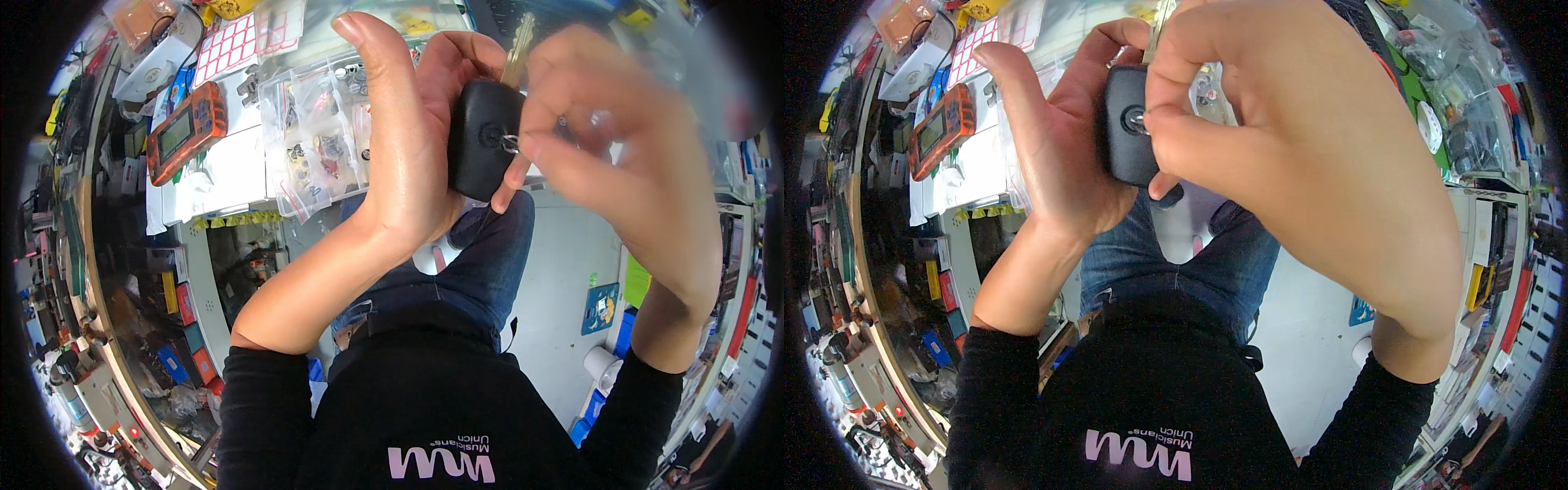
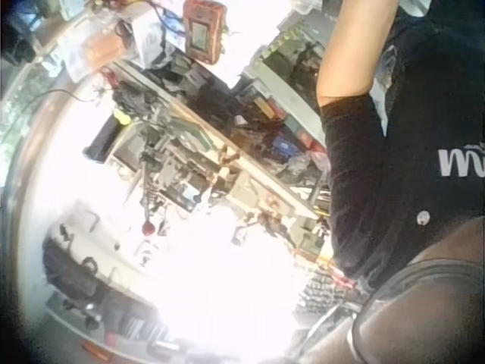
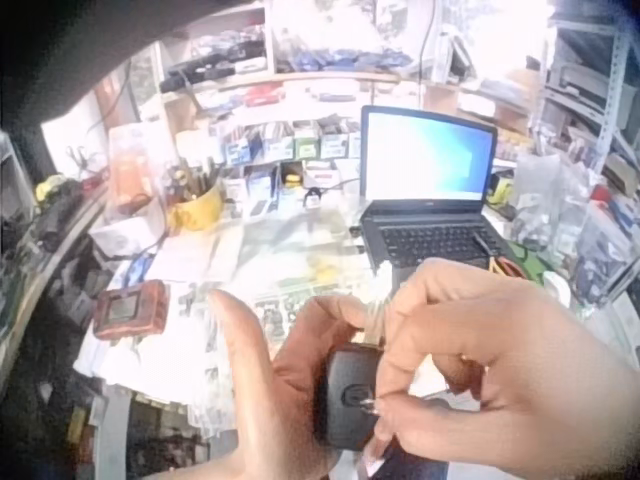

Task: The person retrieves a plastic organizer box from a shelf, opens it, and selects a small metal keychain component. They then attach the component to a car key fob, completing the assembly.

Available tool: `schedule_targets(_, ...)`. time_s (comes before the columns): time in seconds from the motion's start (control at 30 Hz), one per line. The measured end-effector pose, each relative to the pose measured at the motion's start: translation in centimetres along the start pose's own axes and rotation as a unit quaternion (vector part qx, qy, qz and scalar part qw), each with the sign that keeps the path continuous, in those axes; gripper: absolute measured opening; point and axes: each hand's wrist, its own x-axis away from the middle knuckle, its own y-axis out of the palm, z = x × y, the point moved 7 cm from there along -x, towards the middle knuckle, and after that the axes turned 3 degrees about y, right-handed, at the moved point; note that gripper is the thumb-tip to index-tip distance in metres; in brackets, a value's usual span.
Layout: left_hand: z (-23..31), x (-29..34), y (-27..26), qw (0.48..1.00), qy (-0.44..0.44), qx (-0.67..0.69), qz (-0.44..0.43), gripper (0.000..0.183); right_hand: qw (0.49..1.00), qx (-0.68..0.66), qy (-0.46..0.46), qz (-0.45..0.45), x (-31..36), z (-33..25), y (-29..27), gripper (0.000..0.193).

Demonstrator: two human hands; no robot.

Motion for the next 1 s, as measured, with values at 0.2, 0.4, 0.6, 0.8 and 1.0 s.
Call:
schedule_targets(0.2, 0.9, -0.4, -0.3, 0.998, 0.057, 0.008, 0.030, 0.082, 0.998, 0.038, -0.015, -0.042, -0.5, -0.4, 0.8, 0.010)
schedule_targets(0.4, 1.2, -0.6, -0.4, 0.996, 0.075, 0.022, 0.031, 0.079, 0.997, 0.052, -0.023, -0.060, -0.9, -0.6, 1.0, 0.010)
schedule_targets(0.6, 1.3, -0.7, -0.3, 0.996, 0.083, 0.032, 0.029, 0.076, 0.995, 0.060, -0.026, -0.075, -1.0, -0.7, 1.2, 0.010)
schedule_targets(0.8, 1.4, -0.9, -0.2, 0.995, 0.086, 0.037, 0.026, 0.074, 0.993, 0.070, -0.030, -0.090, -1.2, -1.0, 1.0, 0.011)
schedule_targets(1.0, 1.3, -1.0, -0.1, 0.995, 0.081, 0.045, 0.021, 0.071, 0.990, 0.080, -0.035, -0.111, -1.5, -1.0, 1.1, 0.011)
